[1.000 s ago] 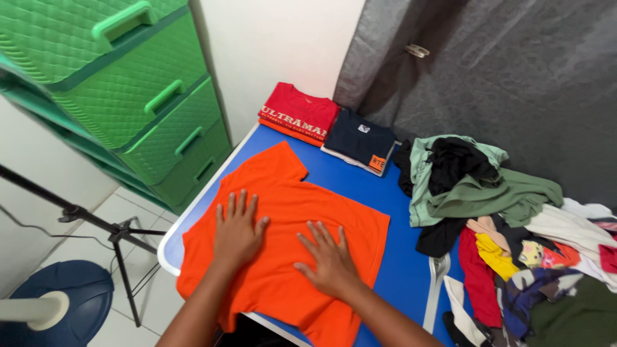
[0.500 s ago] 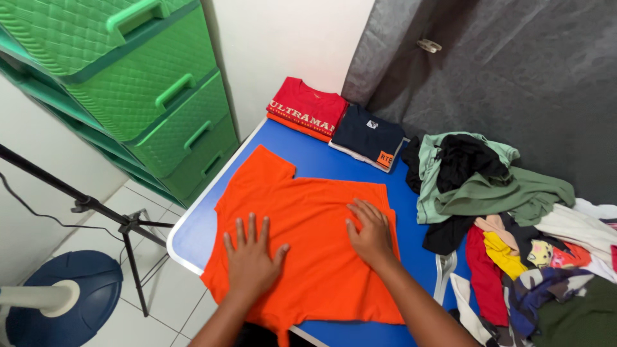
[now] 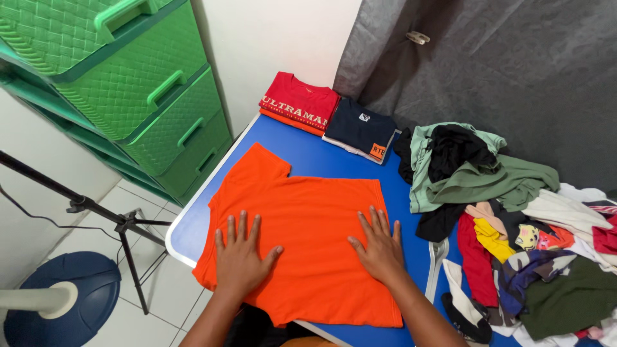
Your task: The person folds an orange t-shirt and a black t-shirt by hand on a blue table, smoothing the fabric and folding the sides inward.
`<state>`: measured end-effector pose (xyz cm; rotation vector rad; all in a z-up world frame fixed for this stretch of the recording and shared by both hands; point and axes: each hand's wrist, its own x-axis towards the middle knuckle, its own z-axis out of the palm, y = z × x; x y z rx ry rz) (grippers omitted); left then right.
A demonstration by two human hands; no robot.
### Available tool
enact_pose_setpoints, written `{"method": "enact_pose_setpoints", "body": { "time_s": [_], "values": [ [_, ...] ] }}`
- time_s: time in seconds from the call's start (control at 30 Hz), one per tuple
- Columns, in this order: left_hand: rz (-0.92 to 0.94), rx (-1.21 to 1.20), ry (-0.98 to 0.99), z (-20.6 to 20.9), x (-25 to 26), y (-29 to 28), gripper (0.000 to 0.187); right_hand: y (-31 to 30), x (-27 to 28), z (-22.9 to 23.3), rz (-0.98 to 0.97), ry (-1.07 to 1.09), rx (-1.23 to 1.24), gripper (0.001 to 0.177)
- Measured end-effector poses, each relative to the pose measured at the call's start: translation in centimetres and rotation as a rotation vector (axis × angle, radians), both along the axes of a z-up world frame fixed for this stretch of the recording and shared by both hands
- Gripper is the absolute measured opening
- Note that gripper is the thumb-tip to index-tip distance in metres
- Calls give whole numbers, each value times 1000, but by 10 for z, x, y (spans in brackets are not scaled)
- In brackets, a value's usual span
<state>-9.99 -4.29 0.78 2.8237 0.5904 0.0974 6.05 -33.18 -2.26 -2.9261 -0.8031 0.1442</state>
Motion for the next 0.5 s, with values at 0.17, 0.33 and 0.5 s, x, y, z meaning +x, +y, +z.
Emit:
{"method": "enact_pose_setpoints", "body": {
  "time_s": [0.17,0.33,0.5],
  "values": [
    [-18,19,26,-9,12,5,88,29,0,10,35,-26,42,75],
    [-139,62,-131,-38,46,4,72,88,1,4,154,-5,176,80],
    [-152,57,-74,-38,80,10,69,121,9,4,139,31,91,79]
  ]
}}
